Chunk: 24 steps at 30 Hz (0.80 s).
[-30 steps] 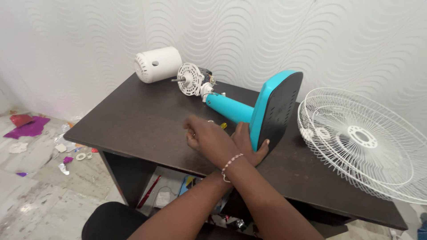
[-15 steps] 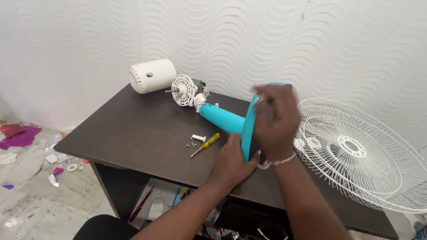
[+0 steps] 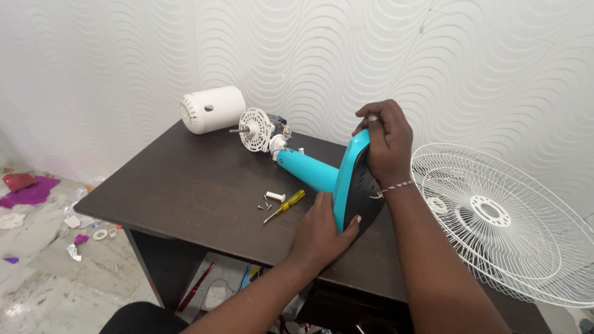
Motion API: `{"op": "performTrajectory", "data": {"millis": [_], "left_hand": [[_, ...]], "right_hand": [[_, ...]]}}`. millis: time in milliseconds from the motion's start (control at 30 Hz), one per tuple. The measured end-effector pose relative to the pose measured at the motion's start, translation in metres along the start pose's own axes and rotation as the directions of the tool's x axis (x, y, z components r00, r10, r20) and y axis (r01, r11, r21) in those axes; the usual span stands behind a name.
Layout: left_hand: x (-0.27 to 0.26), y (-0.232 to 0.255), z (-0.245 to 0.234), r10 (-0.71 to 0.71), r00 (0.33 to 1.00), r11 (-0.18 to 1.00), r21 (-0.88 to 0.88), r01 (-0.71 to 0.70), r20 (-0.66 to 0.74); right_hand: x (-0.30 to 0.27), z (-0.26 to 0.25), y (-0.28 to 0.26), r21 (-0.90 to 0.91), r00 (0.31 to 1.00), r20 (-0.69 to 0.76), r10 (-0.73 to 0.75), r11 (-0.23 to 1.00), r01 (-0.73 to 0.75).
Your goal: The person disassembles a teal LG electric fan on a dark table, using a yellow screwdriver to remove screws from the motor housing and detaching the motor from the neck. The person then removes the rear control panel cover and sets it aside.
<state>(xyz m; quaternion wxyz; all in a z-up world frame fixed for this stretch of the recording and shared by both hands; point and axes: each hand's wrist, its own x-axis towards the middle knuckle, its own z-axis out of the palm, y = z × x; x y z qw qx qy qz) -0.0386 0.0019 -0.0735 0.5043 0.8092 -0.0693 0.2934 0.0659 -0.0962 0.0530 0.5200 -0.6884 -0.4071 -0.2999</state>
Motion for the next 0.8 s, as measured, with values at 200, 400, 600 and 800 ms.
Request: {"op": "performTrajectory", "data": {"millis": [200,400,600,800], "left_hand": [[0.002,0.010,-0.008,0.039,0.999,0.995,0.091,-0.037,-0.021],[0.032,0.027,-0.018,0.333,0.904,0.941,0.039,-0.335,-0.268],[0.055,0.037,-0.026,0.301,0.935,0.954,0.080,-0.291,-0.187],[0.053,0.044,-0.028,0.199,0.964,0.980,0.064,-0.191,-0.177]], "right_hand": [[-0.002,0.006,0.008,0.020,0.990,-0.087,-0.109,0.994,0.111],[-0.005,0.006,0.013,0.019,0.987,-0.102,-0.125,0.992,0.128],[-0.003,0.000,0.012,0.069,0.993,-0.114,-0.030,0.997,0.038],[-0.021,-0.002,0.001,0.186,0.941,-0.334,0.057,0.982,0.007]]}}
